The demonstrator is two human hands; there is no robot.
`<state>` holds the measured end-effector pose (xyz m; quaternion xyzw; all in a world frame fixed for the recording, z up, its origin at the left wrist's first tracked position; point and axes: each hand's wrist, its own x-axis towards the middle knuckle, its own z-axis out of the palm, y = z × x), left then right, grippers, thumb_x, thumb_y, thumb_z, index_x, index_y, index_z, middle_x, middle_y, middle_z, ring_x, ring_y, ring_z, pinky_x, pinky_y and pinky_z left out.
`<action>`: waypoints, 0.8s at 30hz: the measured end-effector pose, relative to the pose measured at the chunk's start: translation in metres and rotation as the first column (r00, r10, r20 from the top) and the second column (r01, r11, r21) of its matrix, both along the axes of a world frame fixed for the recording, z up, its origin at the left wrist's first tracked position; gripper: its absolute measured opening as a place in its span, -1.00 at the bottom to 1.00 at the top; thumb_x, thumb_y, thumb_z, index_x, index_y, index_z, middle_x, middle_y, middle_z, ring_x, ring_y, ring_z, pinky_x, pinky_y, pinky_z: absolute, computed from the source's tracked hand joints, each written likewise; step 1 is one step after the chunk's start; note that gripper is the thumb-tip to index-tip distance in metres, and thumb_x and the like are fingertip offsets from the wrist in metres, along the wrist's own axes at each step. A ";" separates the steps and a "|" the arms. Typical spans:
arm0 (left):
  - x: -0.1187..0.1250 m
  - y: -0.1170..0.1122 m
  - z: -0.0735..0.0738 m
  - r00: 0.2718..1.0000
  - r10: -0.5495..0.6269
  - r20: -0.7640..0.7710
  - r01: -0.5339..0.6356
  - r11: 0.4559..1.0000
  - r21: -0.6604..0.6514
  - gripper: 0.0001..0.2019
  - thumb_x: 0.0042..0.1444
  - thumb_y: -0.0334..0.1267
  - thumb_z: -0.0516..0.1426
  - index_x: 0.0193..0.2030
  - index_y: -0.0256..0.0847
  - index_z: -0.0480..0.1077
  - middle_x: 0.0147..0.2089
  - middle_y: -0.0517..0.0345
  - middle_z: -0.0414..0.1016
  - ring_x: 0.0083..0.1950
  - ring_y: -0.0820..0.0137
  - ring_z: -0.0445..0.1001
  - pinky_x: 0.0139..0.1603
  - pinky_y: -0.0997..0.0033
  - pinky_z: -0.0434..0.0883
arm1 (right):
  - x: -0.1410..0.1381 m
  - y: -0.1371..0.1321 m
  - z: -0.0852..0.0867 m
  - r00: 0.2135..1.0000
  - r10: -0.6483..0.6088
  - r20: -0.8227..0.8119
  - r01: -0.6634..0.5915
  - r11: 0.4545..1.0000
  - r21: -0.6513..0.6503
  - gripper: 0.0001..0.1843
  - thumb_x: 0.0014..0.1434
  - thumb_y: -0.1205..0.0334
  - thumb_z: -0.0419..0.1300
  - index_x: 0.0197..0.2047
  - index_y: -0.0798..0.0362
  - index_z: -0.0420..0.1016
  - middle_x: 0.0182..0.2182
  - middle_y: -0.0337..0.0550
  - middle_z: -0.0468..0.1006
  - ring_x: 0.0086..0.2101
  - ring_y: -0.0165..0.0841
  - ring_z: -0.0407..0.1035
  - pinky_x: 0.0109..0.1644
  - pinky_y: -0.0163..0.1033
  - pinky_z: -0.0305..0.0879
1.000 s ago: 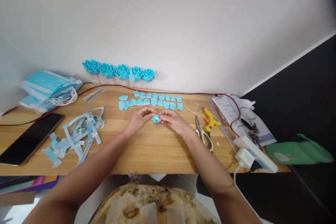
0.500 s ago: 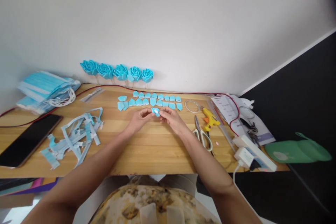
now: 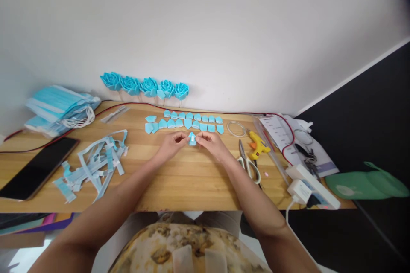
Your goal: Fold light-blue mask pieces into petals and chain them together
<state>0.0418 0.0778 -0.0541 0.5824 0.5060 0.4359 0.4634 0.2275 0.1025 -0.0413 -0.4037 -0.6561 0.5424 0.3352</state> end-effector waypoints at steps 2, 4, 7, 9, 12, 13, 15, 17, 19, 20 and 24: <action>0.000 0.000 0.001 1.000 0.004 -0.002 -0.004 1.000 0.000 -0.73 0.03 -0.06 0.13 -0.46 -0.25 0.36 -0.47 0.25 0.35 -0.41 0.48 0.26 -0.34 0.47 0.24 | 0.000 0.001 -0.002 1.000 -0.014 0.018 0.014 0.999 0.031 -0.77 0.12 0.08 0.18 -0.43 0.06 0.44 -0.56 -0.33 0.36 -0.50 -0.47 0.22 -0.37 -0.35 0.13; 0.000 0.000 0.002 1.000 0.004 0.017 -0.004 1.000 -0.005 -0.72 0.04 -0.04 0.13 -0.44 -0.24 0.36 -0.46 0.25 0.34 -0.41 0.48 0.25 -0.34 0.47 0.25 | 0.000 0.001 -0.004 0.999 -0.027 0.028 0.026 0.998 0.051 -0.77 0.13 0.09 0.17 -0.43 0.07 0.45 -0.56 -0.33 0.36 -0.51 -0.47 0.22 -0.38 -0.35 0.12; -0.002 -0.001 0.004 0.999 -0.017 0.029 0.017 1.000 0.000 -0.68 0.09 0.00 0.08 -0.46 -0.24 0.34 -0.46 0.23 0.33 -0.39 0.45 0.28 -0.31 0.46 0.28 | 0.001 0.002 -0.006 0.998 -0.058 0.035 0.056 0.997 0.060 -0.77 0.13 0.08 0.16 -0.42 0.06 0.44 -0.57 -0.33 0.36 -0.51 -0.45 0.22 -0.38 -0.34 0.12; -0.002 -0.001 0.005 0.999 -0.040 0.031 0.040 0.999 0.004 -0.64 0.13 0.03 0.04 -0.46 -0.24 0.34 -0.44 0.20 0.35 -0.35 0.42 0.31 -0.26 0.44 0.31 | 0.000 0.003 -0.005 0.996 -0.084 0.023 0.083 0.995 0.059 -0.77 0.12 0.07 0.16 -0.43 0.06 0.43 -0.57 -0.32 0.35 -0.51 -0.45 0.23 -0.37 -0.34 0.13; -0.001 -0.001 0.005 0.994 -0.093 0.056 0.094 0.995 -0.030 -0.68 0.08 0.02 0.11 -0.36 -0.24 0.40 -0.35 0.16 0.44 -0.27 0.39 0.37 -0.18 0.41 0.34 | 0.000 0.003 -0.005 0.993 -0.116 -0.008 0.117 0.992 0.054 -0.76 0.12 0.07 0.16 -0.44 0.06 0.42 -0.55 -0.31 0.36 -0.49 -0.45 0.22 -0.37 -0.34 0.14; 0.000 -0.002 0.004 0.992 -0.106 0.068 0.109 0.993 -0.043 -0.70 0.04 0.00 0.15 -0.33 -0.25 0.41 -0.32 0.15 0.46 -0.26 0.38 0.39 -0.17 0.40 0.34 | 0.000 0.004 -0.006 0.992 -0.123 -0.015 0.124 0.991 0.056 -0.76 0.12 0.07 0.16 -0.44 0.06 0.42 -0.55 -0.30 0.36 -0.49 -0.45 0.22 -0.36 -0.34 0.14; 0.003 -0.002 0.002 0.989 -0.110 0.094 0.116 0.992 -0.056 -0.70 -0.02 -0.04 0.20 -0.30 -0.25 0.41 -0.30 0.16 0.47 -0.26 0.39 0.39 -0.17 0.41 0.34 | -0.001 0.003 -0.006 0.991 -0.131 -0.023 0.132 0.989 0.060 -0.76 0.12 0.07 0.17 -0.44 0.06 0.43 -0.53 -0.29 0.37 -0.48 -0.45 0.22 -0.35 -0.34 0.15; 0.004 -0.001 0.000 0.990 -0.091 0.112 0.098 0.993 -0.060 -0.72 -0.04 -0.06 0.21 -0.34 -0.26 0.40 -0.35 0.18 0.45 -0.31 0.42 0.38 -0.22 0.42 0.32 | -0.002 0.003 -0.007 0.991 -0.129 -0.024 0.130 0.990 0.052 -0.77 0.12 0.07 0.17 -0.43 0.06 0.44 -0.52 -0.29 0.38 -0.48 -0.45 0.23 -0.35 -0.34 0.16; 0.005 -0.001 -0.001 0.990 -0.082 0.116 0.090 0.994 -0.062 -0.74 -0.04 -0.07 0.21 -0.36 -0.26 0.39 -0.38 0.20 0.44 -0.34 0.44 0.36 -0.25 0.44 0.31 | -0.003 0.002 -0.007 0.992 -0.124 -0.020 0.125 0.992 0.035 -0.77 0.12 0.07 0.17 -0.42 0.06 0.45 -0.52 -0.29 0.39 -0.48 -0.45 0.24 -0.36 -0.34 0.17; 0.004 0.000 -0.001 0.990 -0.079 0.116 0.086 0.994 -0.062 -0.74 -0.03 -0.08 0.20 -0.37 -0.26 0.39 -0.39 0.20 0.43 -0.35 0.45 0.35 -0.27 0.45 0.30 | -0.004 0.002 -0.007 0.993 -0.120 -0.017 0.120 0.992 0.029 -0.77 0.12 0.07 0.17 -0.42 0.06 0.45 -0.52 -0.28 0.40 -0.49 -0.45 0.24 -0.36 -0.34 0.17; 0.002 0.001 -0.002 0.994 -0.045 0.102 0.051 0.997 -0.051 -0.76 -0.01 -0.09 0.17 -0.43 -0.25 0.37 -0.47 0.26 0.35 -0.41 0.48 0.29 -0.35 0.48 0.25 | -0.003 0.002 -0.007 0.994 -0.105 -0.015 0.105 0.994 0.021 -0.77 0.12 0.07 0.17 -0.41 0.06 0.48 -0.50 -0.26 0.44 -0.49 -0.44 0.25 -0.37 -0.33 0.18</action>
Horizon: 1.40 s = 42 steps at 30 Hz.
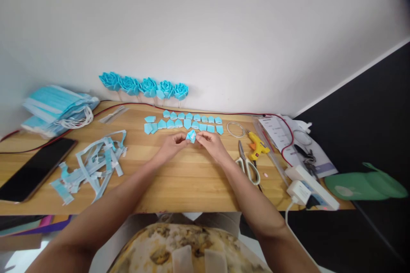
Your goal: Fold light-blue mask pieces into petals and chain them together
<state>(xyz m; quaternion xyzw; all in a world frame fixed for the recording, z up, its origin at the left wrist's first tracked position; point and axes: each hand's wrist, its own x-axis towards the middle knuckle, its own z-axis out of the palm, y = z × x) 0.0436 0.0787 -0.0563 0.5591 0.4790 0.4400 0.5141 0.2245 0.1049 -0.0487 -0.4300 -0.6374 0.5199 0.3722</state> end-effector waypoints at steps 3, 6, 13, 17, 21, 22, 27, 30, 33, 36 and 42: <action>-0.002 0.001 -0.001 1.000 0.005 -0.008 -0.005 1.000 -0.002 -0.78 -0.01 -0.11 0.16 -0.45 -0.25 0.36 -0.49 0.28 0.32 -0.43 0.49 0.27 -0.37 0.48 0.23 | 0.002 0.001 -0.001 1.000 -0.011 -0.009 0.011 1.000 0.010 -0.74 0.15 0.05 0.15 -0.39 0.05 0.51 -0.48 -0.24 0.45 -0.44 -0.41 0.29 -0.33 -0.31 0.21; -0.002 0.000 -0.002 1.000 0.002 -0.029 -0.002 1.000 -0.018 -0.77 -0.01 -0.10 0.16 -0.44 -0.25 0.36 -0.48 0.27 0.32 -0.43 0.49 0.27 -0.37 0.48 0.23 | 0.004 0.002 0.000 0.999 -0.019 0.027 0.018 0.999 0.050 -0.72 0.15 0.03 0.14 -0.35 0.06 0.51 -0.47 -0.24 0.45 -0.43 -0.41 0.28 -0.30 -0.31 0.21; 0.000 0.001 -0.005 0.995 -0.044 -0.084 0.044 0.999 -0.005 -0.75 -0.03 -0.08 0.16 -0.46 -0.25 0.33 -0.49 0.26 0.29 -0.44 0.48 0.25 -0.38 0.46 0.21 | 0.003 0.001 0.002 0.982 -0.062 0.179 0.032 0.986 0.163 -0.78 0.12 0.11 0.15 -0.43 0.07 0.45 -0.49 -0.28 0.43 -0.45 -0.44 0.27 -0.32 -0.32 0.16; 0.000 0.002 -0.008 0.995 -0.033 -0.093 0.035 0.999 0.017 -0.74 -0.02 -0.05 0.17 -0.45 -0.24 0.35 -0.48 0.23 0.35 -0.40 0.44 0.30 -0.38 0.45 0.25 | 0.002 0.001 0.001 0.994 -0.050 0.097 0.045 0.997 0.057 -0.78 0.10 0.09 0.16 -0.45 0.07 0.44 -0.53 -0.29 0.41 -0.49 -0.44 0.26 -0.36 -0.32 0.18; -0.001 0.003 -0.010 0.997 -0.024 -0.076 0.025 1.000 0.012 -0.73 -0.03 -0.04 0.17 -0.44 -0.24 0.35 -0.47 0.22 0.36 -0.40 0.44 0.30 -0.38 0.46 0.25 | 0.003 0.001 0.005 1.000 -0.015 0.007 0.015 1.000 -0.005 -0.75 0.14 0.05 0.13 -0.34 0.06 0.48 -0.44 -0.23 0.49 -0.41 -0.39 0.35 -0.29 -0.28 0.30; -0.001 0.003 -0.010 0.997 -0.028 -0.073 0.029 1.000 0.010 -0.73 -0.03 -0.04 0.17 -0.43 -0.24 0.35 -0.47 0.22 0.36 -0.40 0.45 0.30 -0.38 0.46 0.25 | 0.004 0.001 0.007 1.000 -0.008 0.027 0.007 0.998 0.055 -0.76 0.15 0.07 0.13 -0.28 0.05 0.49 -0.35 -0.20 0.53 -0.34 -0.38 0.39 -0.23 -0.27 0.32; -0.003 0.001 -0.005 0.990 -0.091 -0.104 0.092 0.996 0.001 -0.74 -0.02 -0.06 0.15 -0.45 -0.24 0.31 -0.49 0.26 0.29 -0.44 0.49 0.24 -0.40 0.48 0.20 | 0.014 0.001 0.018 0.976 0.053 0.211 -0.146 0.879 0.453 -0.74 0.18 0.26 0.12 -0.05 -0.05 0.46 0.01 -0.09 0.47 0.04 -0.27 0.32 0.01 -0.16 0.32; -0.003 0.001 -0.002 0.987 -0.113 -0.113 0.112 0.994 -0.015 -0.73 -0.02 -0.06 0.15 -0.47 -0.24 0.29 -0.50 0.28 0.25 -0.46 0.51 0.20 -0.41 0.48 0.17 | 0.020 0.001 0.023 0.968 0.017 0.251 -0.162 0.805 0.571 -0.67 0.22 0.31 0.08 0.05 -0.08 0.39 0.09 -0.09 0.42 0.11 -0.28 0.26 0.13 -0.08 0.25; -0.003 0.000 -0.001 0.984 -0.125 -0.126 0.125 0.992 -0.008 -0.74 -0.01 -0.07 0.14 -0.46 -0.24 0.28 -0.49 0.28 0.24 -0.45 0.51 0.20 -0.41 0.48 0.17 | 0.023 0.001 0.027 0.935 0.053 0.350 -0.272 0.739 0.616 -0.75 0.26 0.30 0.06 -0.02 -0.08 0.43 0.09 -0.12 0.43 0.14 -0.26 0.23 0.25 0.01 0.11; -0.002 -0.001 -0.002 0.978 -0.152 -0.145 0.155 0.988 0.010 -0.74 0.01 -0.08 0.12 -0.50 -0.23 0.25 -0.52 0.30 0.21 -0.46 0.51 0.19 -0.42 0.49 0.16 | 0.023 0.002 0.026 0.892 0.072 0.445 -0.360 0.708 0.608 -0.81 0.26 0.21 0.10 -0.09 -0.09 0.47 0.09 -0.13 0.43 0.16 -0.24 0.21 0.26 0.05 0.08; -0.001 -0.004 0.000 0.968 -0.200 -0.154 0.205 0.979 0.021 -0.77 0.04 -0.10 0.13 -0.47 -0.23 0.30 -0.53 0.30 0.23 -0.48 0.51 0.18 -0.44 0.49 0.16 | 0.023 0.008 0.017 0.879 0.091 0.468 -0.380 0.726 0.573 -0.84 0.27 0.16 0.10 -0.25 -0.04 0.49 -0.01 -0.12 0.50 0.06 -0.26 0.30 0.17 0.01 0.18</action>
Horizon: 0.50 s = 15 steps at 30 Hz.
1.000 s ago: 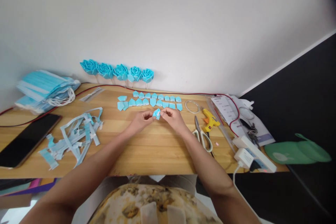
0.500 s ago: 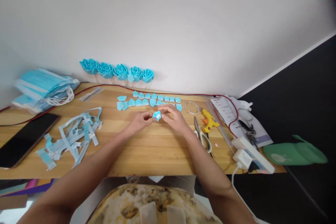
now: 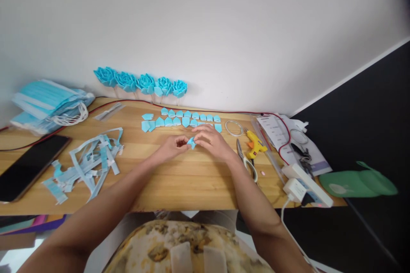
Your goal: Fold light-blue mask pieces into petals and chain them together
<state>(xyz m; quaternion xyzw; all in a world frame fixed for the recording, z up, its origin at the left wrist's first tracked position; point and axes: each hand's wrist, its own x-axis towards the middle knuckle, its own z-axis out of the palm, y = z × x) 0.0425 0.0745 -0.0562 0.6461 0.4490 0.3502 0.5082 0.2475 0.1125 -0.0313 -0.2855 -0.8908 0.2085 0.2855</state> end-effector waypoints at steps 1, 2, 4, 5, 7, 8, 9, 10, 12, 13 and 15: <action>-0.001 0.000 0.001 1.000 -0.008 0.001 0.008 1.000 0.003 -0.77 0.04 -0.10 0.14 -0.45 -0.23 0.32 -0.52 0.29 0.25 -0.47 0.50 0.20 -0.44 0.49 0.17 | 0.000 0.000 0.000 1.000 -0.001 -0.001 0.001 1.000 -0.010 -0.84 0.27 0.16 0.10 -0.27 -0.04 0.49 -0.03 -0.12 0.50 0.05 -0.26 0.30 0.16 -0.01 0.19; -0.001 0.000 0.002 1.000 -0.020 0.003 0.020 1.000 0.005 -0.77 0.05 -0.10 0.14 -0.43 -0.23 0.35 -0.50 0.28 0.29 -0.45 0.49 0.23 -0.42 0.49 0.19 | 0.001 0.001 0.000 1.000 -0.002 -0.001 0.002 1.000 -0.018 -0.83 0.28 0.16 0.09 -0.28 -0.04 0.49 -0.04 -0.12 0.51 0.04 -0.26 0.31 0.15 -0.01 0.20; -0.004 0.000 0.004 0.999 -0.050 0.012 0.050 0.999 0.001 -0.77 0.06 -0.08 0.13 -0.36 -0.23 0.40 -0.43 0.23 0.40 -0.38 0.43 0.33 -0.34 0.46 0.27 | 0.001 0.001 0.000 1.000 -0.005 0.002 0.006 1.000 -0.024 -0.83 0.28 0.17 0.09 -0.28 -0.03 0.48 -0.05 -0.12 0.52 0.03 -0.26 0.32 0.13 -0.03 0.21; -0.006 0.001 0.006 0.998 -0.061 0.020 0.061 0.998 -0.003 -0.77 0.07 -0.08 0.13 -0.33 -0.22 0.43 -0.38 0.20 0.45 -0.32 0.40 0.37 -0.28 0.44 0.30 | 0.001 0.001 0.000 1.000 -0.008 0.003 0.008 1.000 -0.024 -0.83 0.28 0.17 0.08 -0.29 -0.03 0.47 -0.07 -0.12 0.52 0.02 -0.26 0.32 0.12 -0.04 0.21; -0.008 0.002 0.009 0.998 -0.050 0.032 0.051 0.999 -0.005 -0.72 0.11 -0.05 0.09 -0.32 -0.23 0.46 -0.32 0.14 0.50 -0.24 0.34 0.42 -0.17 0.39 0.34 | 0.001 0.001 0.001 1.000 -0.012 0.007 0.012 1.000 -0.016 -0.81 0.29 0.17 0.07 -0.30 -0.02 0.46 -0.09 -0.11 0.53 0.00 -0.26 0.33 0.11 -0.05 0.22; -0.008 0.003 0.010 0.999 -0.027 0.037 0.027 1.000 -0.005 -0.69 0.14 -0.03 0.05 -0.34 -0.23 0.47 -0.32 0.12 0.51 -0.23 0.33 0.43 -0.15 0.37 0.35 | 0.001 0.001 0.001 1.000 -0.012 0.010 0.012 1.000 -0.009 -0.81 0.30 0.18 0.06 -0.30 -0.01 0.46 -0.09 -0.11 0.53 0.00 -0.27 0.33 0.10 -0.06 0.22; -0.009 0.003 0.010 0.999 0.003 0.037 -0.002 1.000 -0.004 -0.65 0.16 -0.01 0.02 -0.37 -0.24 0.47 -0.34 0.10 0.52 -0.25 0.33 0.43 -0.15 0.37 0.35 | 0.001 0.001 0.002 1.000 -0.010 0.015 0.010 1.000 0.000 -0.80 0.30 0.18 0.05 -0.30 -0.01 0.46 -0.10 -0.11 0.53 0.00 -0.27 0.33 0.10 -0.07 0.21; -0.009 0.003 0.010 0.999 0.034 0.032 -0.034 0.999 -0.003 -0.61 0.17 0.01 0.00 -0.39 -0.24 0.47 -0.36 0.10 0.51 -0.27 0.33 0.43 -0.17 0.37 0.36 | 0.001 0.000 0.002 1.000 -0.005 0.021 0.005 1.000 0.010 -0.80 0.31 0.19 0.04 -0.30 -0.01 0.46 -0.10 -0.11 0.53 0.00 -0.27 0.33 0.11 -0.07 0.21; -0.008 0.004 0.007 0.997 0.079 0.009 -0.080 0.997 0.009 -0.60 0.16 0.03 0.01 -0.41 -0.25 0.47 -0.41 0.10 0.50 -0.32 0.33 0.41 -0.23 0.38 0.35 | -0.001 -0.001 0.001 0.999 0.006 0.038 -0.007 1.000 0.026 -0.79 0.31 0.18 0.03 -0.28 -0.02 0.47 -0.08 -0.10 0.52 0.01 -0.26 0.31 0.11 -0.07 0.21; -0.007 0.004 0.005 0.996 0.088 -0.001 -0.088 0.996 0.019 -0.61 0.14 0.04 0.04 -0.41 -0.25 0.47 -0.42 0.11 0.49 -0.33 0.34 0.40 -0.25 0.39 0.34 | -0.003 -0.002 0.000 0.999 0.009 0.049 -0.011 0.999 0.031 -0.78 0.31 0.18 0.03 -0.27 -0.02 0.47 -0.08 -0.10 0.52 0.02 -0.26 0.30 0.10 -0.07 0.22; -0.007 0.005 0.001 0.996 0.092 -0.010 -0.092 0.995 0.031 -0.65 0.10 0.02 0.08 -0.42 -0.24 0.47 -0.43 0.15 0.47 -0.36 0.37 0.38 -0.29 0.41 0.31 | -0.006 -0.004 -0.001 0.998 0.014 0.067 -0.017 0.999 0.040 -0.78 0.31 0.17 0.03 -0.25 -0.03 0.49 -0.07 -0.10 0.53 0.02 -0.25 0.30 0.10 -0.06 0.23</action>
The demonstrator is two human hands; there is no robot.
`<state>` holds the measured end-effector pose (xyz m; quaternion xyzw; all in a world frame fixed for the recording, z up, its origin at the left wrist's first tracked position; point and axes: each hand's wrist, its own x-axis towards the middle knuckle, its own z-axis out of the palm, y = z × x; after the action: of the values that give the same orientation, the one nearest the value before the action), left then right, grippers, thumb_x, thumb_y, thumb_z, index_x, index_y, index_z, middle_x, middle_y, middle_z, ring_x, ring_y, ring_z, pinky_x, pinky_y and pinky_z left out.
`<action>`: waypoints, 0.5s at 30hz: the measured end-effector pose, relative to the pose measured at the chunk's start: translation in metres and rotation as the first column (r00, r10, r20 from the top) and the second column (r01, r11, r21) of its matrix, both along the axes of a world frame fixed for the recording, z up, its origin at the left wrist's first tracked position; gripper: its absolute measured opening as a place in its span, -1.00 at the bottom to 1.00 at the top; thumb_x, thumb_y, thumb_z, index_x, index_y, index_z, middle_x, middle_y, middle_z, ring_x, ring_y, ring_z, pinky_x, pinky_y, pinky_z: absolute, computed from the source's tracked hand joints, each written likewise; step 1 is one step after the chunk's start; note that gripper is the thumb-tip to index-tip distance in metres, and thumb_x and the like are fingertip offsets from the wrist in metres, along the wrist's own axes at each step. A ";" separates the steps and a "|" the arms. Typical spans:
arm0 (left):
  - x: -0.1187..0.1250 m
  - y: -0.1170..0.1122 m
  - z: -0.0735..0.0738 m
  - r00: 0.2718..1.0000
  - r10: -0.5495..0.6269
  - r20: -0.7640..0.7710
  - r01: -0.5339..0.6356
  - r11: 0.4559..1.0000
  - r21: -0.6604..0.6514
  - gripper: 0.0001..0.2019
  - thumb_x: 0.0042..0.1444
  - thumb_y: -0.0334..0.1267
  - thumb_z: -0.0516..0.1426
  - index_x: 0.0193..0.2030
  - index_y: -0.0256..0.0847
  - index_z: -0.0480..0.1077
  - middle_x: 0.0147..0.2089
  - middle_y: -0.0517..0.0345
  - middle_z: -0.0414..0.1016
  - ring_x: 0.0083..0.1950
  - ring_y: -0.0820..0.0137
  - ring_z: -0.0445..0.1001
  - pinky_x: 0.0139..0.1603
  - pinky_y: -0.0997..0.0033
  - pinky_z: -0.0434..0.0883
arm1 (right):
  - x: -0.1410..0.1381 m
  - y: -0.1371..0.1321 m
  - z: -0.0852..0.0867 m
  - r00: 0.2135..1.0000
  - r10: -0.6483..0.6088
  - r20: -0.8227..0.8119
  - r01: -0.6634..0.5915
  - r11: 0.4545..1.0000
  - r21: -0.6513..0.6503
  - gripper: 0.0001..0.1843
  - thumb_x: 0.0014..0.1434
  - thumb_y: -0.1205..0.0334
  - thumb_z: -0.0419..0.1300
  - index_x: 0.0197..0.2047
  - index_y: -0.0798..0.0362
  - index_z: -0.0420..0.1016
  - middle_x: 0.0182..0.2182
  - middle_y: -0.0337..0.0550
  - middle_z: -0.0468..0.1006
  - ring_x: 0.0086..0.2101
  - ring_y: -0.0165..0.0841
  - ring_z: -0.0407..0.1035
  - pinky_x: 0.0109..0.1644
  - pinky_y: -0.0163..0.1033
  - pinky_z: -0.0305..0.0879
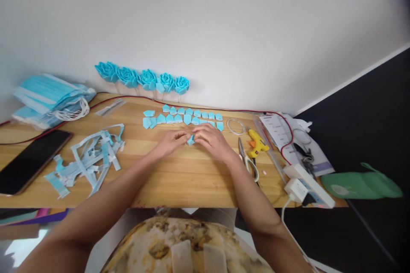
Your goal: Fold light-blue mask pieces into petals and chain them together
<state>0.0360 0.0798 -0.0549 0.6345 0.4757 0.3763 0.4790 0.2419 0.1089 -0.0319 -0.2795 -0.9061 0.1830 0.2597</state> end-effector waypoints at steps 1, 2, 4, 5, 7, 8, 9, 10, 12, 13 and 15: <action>0.000 0.001 -0.002 1.000 0.002 0.002 -0.002 1.000 -0.002 -0.66 0.08 0.01 0.10 -0.43 -0.24 0.47 -0.45 0.16 0.45 -0.38 0.38 0.37 -0.31 0.42 0.30 | -0.001 -0.001 0.000 1.000 0.002 0.006 -0.002 1.000 0.006 -0.77 0.31 0.16 0.03 -0.25 -0.04 0.50 -0.06 -0.10 0.53 0.01 -0.24 0.30 0.10 -0.06 0.23; 0.000 0.001 -0.004 1.000 0.008 0.007 -0.008 1.000 -0.010 -0.67 0.06 0.00 0.10 -0.45 -0.24 0.46 -0.47 0.18 0.43 -0.41 0.40 0.35 -0.33 0.42 0.29 | -0.003 -0.001 -0.001 1.000 0.004 0.008 -0.004 1.000 0.013 -0.77 0.31 0.16 0.03 -0.24 -0.04 0.51 -0.06 -0.10 0.53 0.01 -0.24 0.31 0.11 -0.06 0.23; 0.000 0.002 -0.006 0.999 0.032 0.013 -0.032 0.999 -0.027 -0.69 0.04 -0.03 0.11 -0.48 -0.24 0.45 -0.52 0.20 0.40 -0.45 0.42 0.33 -0.37 0.43 0.26 | -0.004 -0.002 -0.001 1.000 0.009 0.004 -0.009 1.000 0.023 -0.77 0.31 0.16 0.03 -0.22 -0.04 0.51 -0.06 -0.10 0.54 0.01 -0.25 0.32 0.11 -0.05 0.23; -0.001 0.003 -0.007 0.999 0.049 0.015 -0.049 0.998 -0.034 -0.70 0.04 -0.04 0.11 -0.49 -0.24 0.45 -0.54 0.20 0.38 -0.47 0.43 0.32 -0.39 0.43 0.25 | -0.004 -0.002 0.000 1.000 0.011 0.001 -0.011 1.000 0.024 -0.78 0.31 0.16 0.04 -0.21 -0.05 0.52 -0.06 -0.11 0.54 0.00 -0.25 0.33 0.12 -0.05 0.23; -0.001 0.003 -0.007 0.997 0.081 0.020 -0.080 0.996 -0.044 -0.71 0.04 -0.07 0.11 -0.51 -0.23 0.45 -0.57 0.20 0.38 -0.49 0.43 0.31 -0.41 0.44 0.25 | -0.004 -0.003 0.000 1.000 0.011 -0.002 -0.011 1.000 0.025 -0.79 0.30 0.16 0.05 -0.19 -0.06 0.52 -0.05 -0.11 0.54 0.01 -0.25 0.34 0.12 -0.05 0.24; -0.001 0.003 -0.007 0.996 0.090 0.020 -0.089 0.995 -0.049 -0.72 0.04 -0.08 0.11 -0.52 -0.23 0.45 -0.57 0.20 0.38 -0.49 0.43 0.31 -0.41 0.44 0.25 | -0.004 -0.003 0.000 1.000 0.011 -0.001 -0.011 1.000 0.027 -0.80 0.30 0.16 0.06 -0.18 -0.06 0.52 -0.05 -0.12 0.54 0.02 -0.25 0.33 0.12 -0.05 0.24; -0.001 0.003 -0.006 0.995 0.093 0.019 -0.092 0.994 -0.053 -0.72 0.05 -0.10 0.11 -0.53 -0.23 0.45 -0.58 0.21 0.38 -0.50 0.44 0.31 -0.42 0.44 0.26 | -0.004 -0.002 -0.001 1.000 0.010 0.000 -0.010 0.999 0.031 -0.81 0.29 0.16 0.08 -0.17 -0.06 0.51 -0.04 -0.12 0.53 0.03 -0.25 0.33 0.13 -0.05 0.24; -0.001 0.002 -0.006 0.995 0.093 0.018 -0.092 0.994 -0.056 -0.72 0.05 -0.11 0.11 -0.54 -0.23 0.45 -0.58 0.21 0.38 -0.50 0.44 0.31 -0.41 0.44 0.26 | -0.004 -0.002 -0.001 1.000 0.010 0.001 -0.010 0.999 0.036 -0.82 0.29 0.16 0.08 -0.16 -0.06 0.52 -0.04 -0.12 0.53 0.03 -0.25 0.33 0.13 -0.05 0.24; -0.001 0.002 -0.005 0.996 0.090 0.011 -0.089 0.994 -0.058 -0.72 0.06 -0.12 0.11 -0.56 -0.23 0.44 -0.58 0.20 0.39 -0.50 0.44 0.32 -0.41 0.43 0.26 | -0.004 -0.002 -0.003 1.000 0.006 -0.001 -0.006 0.999 0.039 -0.82 0.28 0.17 0.09 -0.17 -0.05 0.52 -0.04 -0.11 0.53 0.03 -0.25 0.33 0.12 -0.06 0.25; -0.001 0.002 -0.005 0.996 0.091 0.005 -0.091 0.994 -0.058 -0.71 0.06 -0.13 0.11 -0.57 -0.23 0.44 -0.59 0.20 0.39 -0.50 0.43 0.32 -0.41 0.43 0.26 | -0.005 -0.002 -0.004 1.000 0.001 -0.006 -0.001 0.999 0.035 -0.82 0.28 0.18 0.09 -0.18 -0.05 0.52 -0.04 -0.10 0.53 0.02 -0.25 0.34 0.12 -0.06 0.25; 0.000 0.002 -0.004 0.995 0.097 -0.006 -0.097 0.994 -0.058 -0.72 0.06 -0.14 0.10 -0.58 -0.22 0.44 -0.59 0.20 0.38 -0.51 0.43 0.31 -0.42 0.42 0.25 | -0.006 -0.003 -0.005 1.000 -0.016 -0.016 0.016 1.000 0.021 -0.83 0.28 0.20 0.09 -0.21 -0.05 0.52 -0.06 -0.10 0.54 0.00 -0.25 0.35 0.11 -0.05 0.25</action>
<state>0.0358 0.0814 -0.0593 0.5970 0.5173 0.3844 0.4777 0.2359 0.1063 -0.0369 -0.2825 -0.9036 0.1735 0.2713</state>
